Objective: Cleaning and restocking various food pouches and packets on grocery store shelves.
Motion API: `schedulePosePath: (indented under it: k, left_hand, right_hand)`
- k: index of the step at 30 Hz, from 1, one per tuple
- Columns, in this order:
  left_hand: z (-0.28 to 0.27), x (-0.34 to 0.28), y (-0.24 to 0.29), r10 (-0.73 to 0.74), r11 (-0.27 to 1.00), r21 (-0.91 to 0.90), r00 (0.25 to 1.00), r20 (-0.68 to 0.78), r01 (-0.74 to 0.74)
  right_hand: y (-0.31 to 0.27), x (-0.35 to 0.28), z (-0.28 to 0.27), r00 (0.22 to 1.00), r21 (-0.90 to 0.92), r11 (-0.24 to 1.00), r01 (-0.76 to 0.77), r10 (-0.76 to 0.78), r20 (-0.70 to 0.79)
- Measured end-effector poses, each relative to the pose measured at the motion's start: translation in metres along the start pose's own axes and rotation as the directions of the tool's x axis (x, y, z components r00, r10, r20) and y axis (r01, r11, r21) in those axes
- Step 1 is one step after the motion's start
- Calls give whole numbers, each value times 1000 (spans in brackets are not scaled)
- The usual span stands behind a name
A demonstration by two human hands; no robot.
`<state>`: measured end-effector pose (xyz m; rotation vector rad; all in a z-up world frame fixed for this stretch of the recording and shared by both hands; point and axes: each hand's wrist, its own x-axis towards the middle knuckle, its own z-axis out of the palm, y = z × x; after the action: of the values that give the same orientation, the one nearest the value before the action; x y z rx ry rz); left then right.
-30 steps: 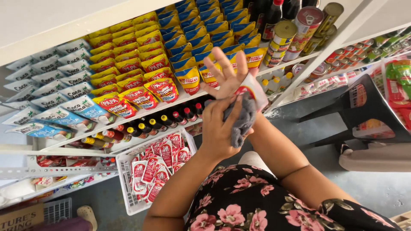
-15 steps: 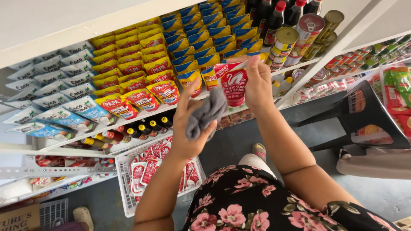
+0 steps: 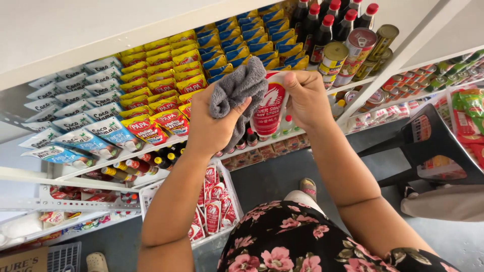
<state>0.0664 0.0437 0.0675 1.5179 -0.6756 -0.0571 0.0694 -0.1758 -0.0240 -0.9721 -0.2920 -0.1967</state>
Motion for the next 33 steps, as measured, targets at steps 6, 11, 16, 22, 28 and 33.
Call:
schedulePosePath:
  k: [6, 11, 16, 22, 28, 33]
  left_hand:
    - [0, 1, 11, 70, 994, 93, 996, -64, -63]
    - [-7, 8, 28, 209, 969, 146, 977, -50, -200]
    - [-11, 24, 49, 275, 956, 123, 960, -49, -268]
    - [0, 57, 63, 373, 923, 112, 928, -18, -369]
    - [17, 113, 75, 513, 817, 296, 858, 19, -495]
    - [41, 189, 83, 716, 594, 475, 696, 54, -649]
  right_hand:
    - [-30, 3, 10, 996, 57, 998, -32, 26, 91]
    - [-46, 4, 24, 980, -75, 996, 43, -27, 197]
    - [-56, 1, 42, 978, -259, 955, 148, -103, 182]
    - [-90, 6, 74, 961, -630, 731, 262, -259, 98]
    - [-126, 52, 48, 938, -777, 565, 279, -334, 94]
    - [-177, 115, 6, 911, -810, 466, 355, -367, 188]
